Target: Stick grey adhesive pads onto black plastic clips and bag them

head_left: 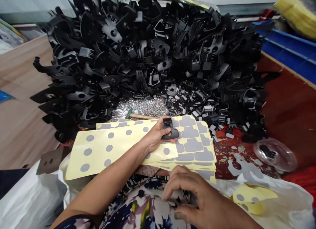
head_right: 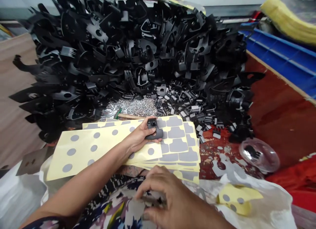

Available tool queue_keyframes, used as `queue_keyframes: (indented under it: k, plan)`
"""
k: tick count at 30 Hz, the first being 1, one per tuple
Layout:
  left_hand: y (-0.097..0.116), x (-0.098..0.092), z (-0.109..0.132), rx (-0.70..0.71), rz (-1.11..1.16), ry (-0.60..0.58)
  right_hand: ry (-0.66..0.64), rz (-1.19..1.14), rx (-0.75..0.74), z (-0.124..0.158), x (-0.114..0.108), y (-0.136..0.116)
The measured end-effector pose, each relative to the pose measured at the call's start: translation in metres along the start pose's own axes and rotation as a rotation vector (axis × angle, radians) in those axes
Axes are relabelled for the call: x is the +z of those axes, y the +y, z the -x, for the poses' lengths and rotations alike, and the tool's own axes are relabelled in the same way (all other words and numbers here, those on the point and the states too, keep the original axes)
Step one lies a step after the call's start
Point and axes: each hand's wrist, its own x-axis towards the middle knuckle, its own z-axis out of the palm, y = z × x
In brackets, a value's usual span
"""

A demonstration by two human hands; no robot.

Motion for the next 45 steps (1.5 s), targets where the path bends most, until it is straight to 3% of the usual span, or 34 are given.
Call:
queue_keyframes:
  k: [1,4,6,12,40,42,45]
  plan:
    - [0.001,0.000,0.002,-0.001,0.025,-0.009,0.101,0.006,0.001,0.000,-0.005,-0.001]
    - [0.003,0.003,0.013,-0.012,0.127,-0.016,0.629,0.059,0.040,-0.013,-0.016,0.018]
    - [0.003,0.008,0.024,-0.025,0.213,-0.021,0.787,0.027,0.053,-0.026,-0.019,0.038]
    - [-0.003,0.020,0.046,-0.045,0.349,-0.070,0.773,-0.029,0.043,-0.046,-0.005,0.063]
    - [-0.009,0.019,0.056,0.008,0.300,-0.052,0.776,0.172,-0.009,-0.050,0.011,0.048]
    - [-0.013,0.022,0.055,0.061,0.199,-0.007,0.770,0.235,-0.030,-0.050,0.014,0.050]
    - [-0.021,0.025,0.054,0.228,-0.025,0.172,0.732,0.390,-0.107,-0.050,0.024,0.051]
